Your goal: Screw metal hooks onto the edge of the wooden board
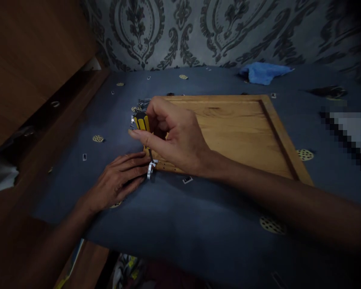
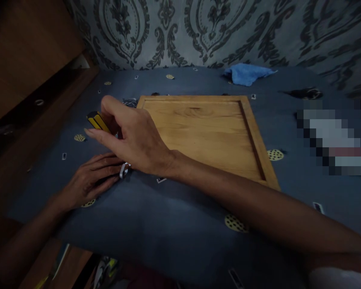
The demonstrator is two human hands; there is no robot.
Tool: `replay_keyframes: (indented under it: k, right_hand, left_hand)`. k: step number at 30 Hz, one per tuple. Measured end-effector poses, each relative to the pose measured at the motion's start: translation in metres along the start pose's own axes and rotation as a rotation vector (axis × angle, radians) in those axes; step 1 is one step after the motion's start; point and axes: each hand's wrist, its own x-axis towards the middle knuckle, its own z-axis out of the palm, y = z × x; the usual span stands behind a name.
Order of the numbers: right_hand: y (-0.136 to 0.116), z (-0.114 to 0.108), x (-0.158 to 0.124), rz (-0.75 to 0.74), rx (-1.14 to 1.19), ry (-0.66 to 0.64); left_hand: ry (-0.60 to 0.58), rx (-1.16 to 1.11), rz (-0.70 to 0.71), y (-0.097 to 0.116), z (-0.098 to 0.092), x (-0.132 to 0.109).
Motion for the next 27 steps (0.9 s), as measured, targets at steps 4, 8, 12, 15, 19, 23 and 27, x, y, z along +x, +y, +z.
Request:
replay_keyframes:
  k: [4, 8, 12, 15, 19, 23, 27]
  right_hand:
    - [-0.004, -0.007, 0.004, -0.008, 0.100, 0.103]
    - [-0.005, -0.015, 0.007, 0.000, 0.126, 0.106]
    - [-0.003, -0.015, 0.007, 0.024, 0.086, 0.073]
    - [-0.002, -0.012, 0.005, 0.025, 0.060, 0.054]
    - [-0.001, -0.009, 0.003, 0.008, 0.039, 0.036]
    - [0.002, -0.007, 0.003, -0.019, 0.023, 0.034]
    - [0.003, -0.005, 0.002, 0.003, 0.031, 0.020]
  left_hand:
    - [-0.009, -0.011, -0.005, 0.000, 0.000, 0.000]
    - [-0.016, -0.038, -0.011, -0.001, 0.000, 0.000]
    - [-0.009, -0.040, -0.010, -0.002, 0.001, -0.001]
    - [0.000, -0.036, -0.008, -0.002, 0.002, -0.002]
    - [-0.002, -0.051, -0.012, -0.002, 0.003, -0.002]
    - [-0.014, -0.054, -0.024, -0.002, 0.002, -0.002]
    - [-0.006, -0.040, -0.012, -0.002, 0.002, -0.002]
